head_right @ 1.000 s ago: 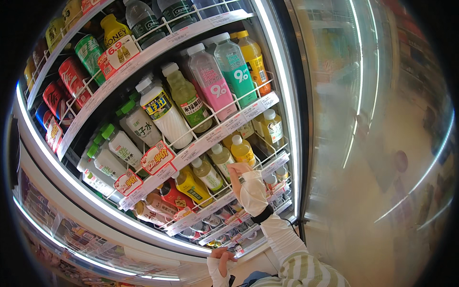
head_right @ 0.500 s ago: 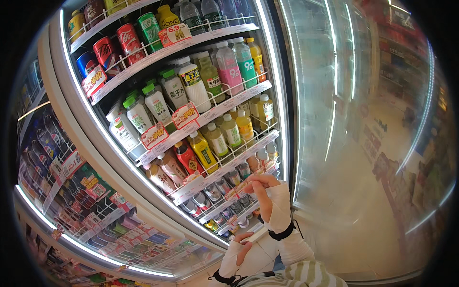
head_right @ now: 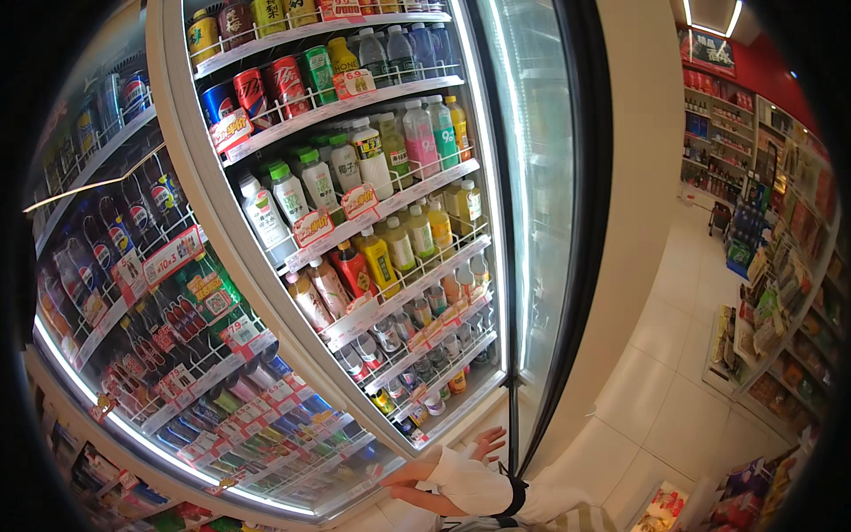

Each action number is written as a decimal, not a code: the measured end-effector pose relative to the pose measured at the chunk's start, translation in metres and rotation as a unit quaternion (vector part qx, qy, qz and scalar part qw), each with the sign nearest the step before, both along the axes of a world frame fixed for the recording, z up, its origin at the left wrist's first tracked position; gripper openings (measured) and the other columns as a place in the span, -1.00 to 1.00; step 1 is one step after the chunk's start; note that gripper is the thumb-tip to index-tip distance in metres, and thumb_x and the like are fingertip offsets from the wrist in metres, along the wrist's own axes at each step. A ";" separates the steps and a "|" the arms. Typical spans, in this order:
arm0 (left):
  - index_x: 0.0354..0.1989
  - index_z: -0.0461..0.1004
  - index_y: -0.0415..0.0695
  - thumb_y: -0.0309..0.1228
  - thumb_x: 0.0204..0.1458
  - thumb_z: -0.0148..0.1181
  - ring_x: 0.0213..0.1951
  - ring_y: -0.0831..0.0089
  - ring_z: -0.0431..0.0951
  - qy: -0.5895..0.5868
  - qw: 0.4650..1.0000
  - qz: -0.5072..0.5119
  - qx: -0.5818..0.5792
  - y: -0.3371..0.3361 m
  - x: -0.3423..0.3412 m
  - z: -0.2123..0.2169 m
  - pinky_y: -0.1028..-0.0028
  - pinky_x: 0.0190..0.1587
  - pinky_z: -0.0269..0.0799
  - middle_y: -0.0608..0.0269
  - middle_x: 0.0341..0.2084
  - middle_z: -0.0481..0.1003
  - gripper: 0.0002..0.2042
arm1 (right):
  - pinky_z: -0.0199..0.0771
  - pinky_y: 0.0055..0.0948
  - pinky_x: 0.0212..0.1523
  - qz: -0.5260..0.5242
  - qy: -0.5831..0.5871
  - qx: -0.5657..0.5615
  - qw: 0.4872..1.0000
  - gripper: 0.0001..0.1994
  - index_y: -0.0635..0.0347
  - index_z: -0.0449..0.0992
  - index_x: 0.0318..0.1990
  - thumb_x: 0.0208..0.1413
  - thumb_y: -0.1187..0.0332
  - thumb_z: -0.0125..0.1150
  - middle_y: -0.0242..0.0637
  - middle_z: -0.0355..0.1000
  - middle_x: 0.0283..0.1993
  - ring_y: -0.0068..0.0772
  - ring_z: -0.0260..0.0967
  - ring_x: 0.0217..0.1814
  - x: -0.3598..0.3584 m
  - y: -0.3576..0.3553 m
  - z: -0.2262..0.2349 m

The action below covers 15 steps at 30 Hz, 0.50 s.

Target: The recorder takes a bottled beverage from a refrigerator and places it onto a shelf in a storage area.

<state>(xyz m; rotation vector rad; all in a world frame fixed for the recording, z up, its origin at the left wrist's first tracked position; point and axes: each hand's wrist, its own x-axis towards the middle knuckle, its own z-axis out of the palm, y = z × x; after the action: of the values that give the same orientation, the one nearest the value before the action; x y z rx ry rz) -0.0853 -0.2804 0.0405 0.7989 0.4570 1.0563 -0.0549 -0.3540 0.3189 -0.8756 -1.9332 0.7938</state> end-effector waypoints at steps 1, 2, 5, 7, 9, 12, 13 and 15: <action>0.06 0.17 -0.23 -0.09 0.18 -0.31 -0.03 0.46 0.24 0.013 1.000 -0.019 0.001 -0.003 -0.006 0.001 0.55 0.03 0.08 0.22 -0.08 0.29 -0.54 | 0.30 -0.60 -0.20 -0.017 -0.039 0.025 0.999 -0.76 0.20 0.42 -0.11 0.03 0.43 0.11 -0.34 0.48 -0.33 -0.50 0.42 -0.25 0.005 -0.006 -0.002; 0.07 0.16 -0.22 -0.07 0.17 -0.31 -0.02 0.46 0.23 0.036 0.999 -0.038 0.005 -0.003 -0.014 0.001 0.54 0.04 0.08 0.23 -0.06 0.28 -0.52 | 0.30 -0.60 -0.20 -0.011 -0.040 0.028 0.999 -0.76 0.20 0.42 -0.11 0.03 0.43 0.11 -0.34 0.48 -0.33 -0.50 0.42 -0.25 0.009 -0.010 -0.006; 0.10 0.13 -0.21 -0.03 0.16 -0.31 0.01 0.44 0.22 0.107 0.991 -0.075 0.024 -0.002 -0.035 0.008 0.51 0.06 0.08 0.25 -0.02 0.25 -0.48 | 0.34 -0.59 -0.32 -0.022 0.026 -0.090 0.995 -0.81 0.21 0.44 -0.17 0.02 0.43 0.11 -0.33 0.49 -0.34 -0.49 0.43 -0.27 0.024 -0.021 -0.013; 0.12 0.11 -0.21 0.01 0.15 -0.32 0.04 0.42 0.21 0.138 0.987 -0.069 0.037 0.002 -0.049 0.009 0.49 0.07 0.08 0.27 0.01 0.23 -0.45 | 0.35 -0.58 -0.34 -0.010 0.074 -0.080 0.994 -0.80 0.21 0.44 -0.17 0.03 0.40 0.11 -0.30 0.48 -0.33 -0.50 0.39 -0.31 0.039 -0.022 -0.034; 0.14 0.09 -0.20 0.04 0.13 -0.32 0.06 0.41 0.20 0.154 0.985 -0.053 0.048 0.008 -0.062 0.013 0.48 0.09 0.08 0.28 0.04 0.22 -0.42 | 0.37 -0.53 -0.27 -0.047 0.129 -0.139 0.981 -0.73 0.30 0.39 -0.12 0.02 0.38 0.12 -0.16 0.44 -0.27 -0.47 0.37 -0.29 0.051 -0.029 -0.044; 0.15 0.07 -0.19 0.06 0.13 -0.33 0.07 0.40 0.19 0.157 0.985 0.022 0.070 0.027 -0.076 0.025 0.47 0.09 0.08 0.28 0.05 0.21 -0.41 | 0.37 -0.51 -0.23 -0.291 0.091 -0.049 0.951 -0.67 0.36 0.30 -0.07 0.05 0.36 0.09 -0.16 0.41 -0.22 -0.43 0.39 -0.21 0.044 0.007 -0.057; 0.16 0.07 -0.18 0.06 0.14 -0.34 0.08 0.41 0.18 0.148 0.983 0.074 0.084 0.033 -0.077 0.030 0.46 0.09 0.08 0.26 0.05 0.21 -0.41 | 0.37 -0.51 -0.23 -0.292 0.092 -0.048 0.951 -0.67 0.36 0.30 -0.07 0.05 0.36 0.09 -0.16 0.41 -0.22 -0.43 0.39 -0.21 0.041 0.022 -0.058; 0.16 0.07 -0.17 0.05 0.14 -0.36 0.08 0.41 0.17 0.140 0.976 0.130 0.102 0.045 -0.082 0.042 0.46 0.09 0.08 0.25 0.05 0.21 -0.41 | 0.37 -0.45 -0.25 -0.286 -0.038 0.115 0.950 -0.66 0.35 0.23 -0.07 0.08 0.33 0.06 -0.19 0.36 -0.22 -0.39 0.37 -0.23 0.037 0.062 -0.062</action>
<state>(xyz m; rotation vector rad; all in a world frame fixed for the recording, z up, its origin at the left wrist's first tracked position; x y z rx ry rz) -0.1668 -0.2358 0.0828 1.0997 0.7165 1.2523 -0.0183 -0.2921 0.2569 -1.2475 -1.6576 0.1873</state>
